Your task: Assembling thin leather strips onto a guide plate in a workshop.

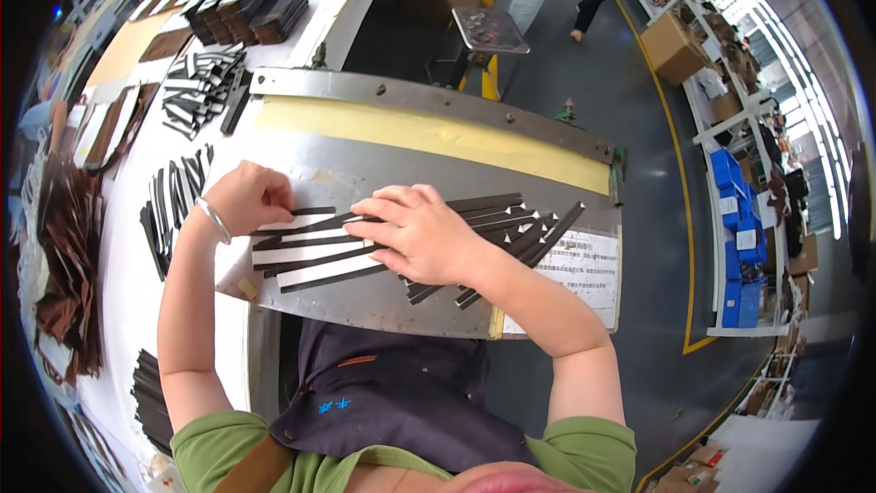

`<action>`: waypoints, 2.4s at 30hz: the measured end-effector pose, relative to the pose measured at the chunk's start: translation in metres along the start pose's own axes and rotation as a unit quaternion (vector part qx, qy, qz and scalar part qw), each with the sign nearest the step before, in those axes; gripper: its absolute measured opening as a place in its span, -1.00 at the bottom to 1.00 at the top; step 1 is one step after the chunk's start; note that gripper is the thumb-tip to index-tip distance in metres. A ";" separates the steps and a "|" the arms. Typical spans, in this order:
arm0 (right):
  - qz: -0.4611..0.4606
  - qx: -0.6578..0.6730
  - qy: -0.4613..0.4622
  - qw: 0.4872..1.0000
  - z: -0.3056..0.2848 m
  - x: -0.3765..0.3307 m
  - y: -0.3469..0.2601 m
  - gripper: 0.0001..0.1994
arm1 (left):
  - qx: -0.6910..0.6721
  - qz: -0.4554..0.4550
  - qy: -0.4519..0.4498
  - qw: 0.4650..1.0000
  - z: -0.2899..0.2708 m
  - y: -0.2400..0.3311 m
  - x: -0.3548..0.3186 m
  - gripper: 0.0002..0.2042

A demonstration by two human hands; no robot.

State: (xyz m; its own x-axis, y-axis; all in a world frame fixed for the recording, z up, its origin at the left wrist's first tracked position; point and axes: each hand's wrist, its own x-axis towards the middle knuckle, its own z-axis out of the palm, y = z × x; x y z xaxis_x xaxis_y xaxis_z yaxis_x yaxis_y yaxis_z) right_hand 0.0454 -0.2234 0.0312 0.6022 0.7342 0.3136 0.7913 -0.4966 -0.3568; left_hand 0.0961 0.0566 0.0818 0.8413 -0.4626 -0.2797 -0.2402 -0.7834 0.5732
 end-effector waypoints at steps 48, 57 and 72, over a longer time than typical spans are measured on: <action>0.266 -0.201 0.125 0.935 -0.035 -0.022 0.075 -0.69 | 0.264 0.184 0.273 0.907 0.101 0.091 0.119 -0.47; 0.243 -0.179 0.152 0.941 -0.037 -0.021 0.078 -0.74 | 0.259 0.186 0.270 0.909 0.097 0.090 0.116 -0.49; 0.268 -0.163 0.112 0.943 -0.050 -0.037 0.086 -0.61 | 0.177 0.355 0.161 0.904 0.092 0.093 0.114 -0.74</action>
State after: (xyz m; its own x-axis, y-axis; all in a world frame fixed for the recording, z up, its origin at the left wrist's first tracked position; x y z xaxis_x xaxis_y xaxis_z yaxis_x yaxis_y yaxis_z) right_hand 0.0966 -0.3159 0.0331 0.9031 0.2394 0.3566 0.3359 -0.9111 -0.2390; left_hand 0.1255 -0.1069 0.0325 0.4975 -0.8007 0.3338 -0.8670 -0.4466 0.2211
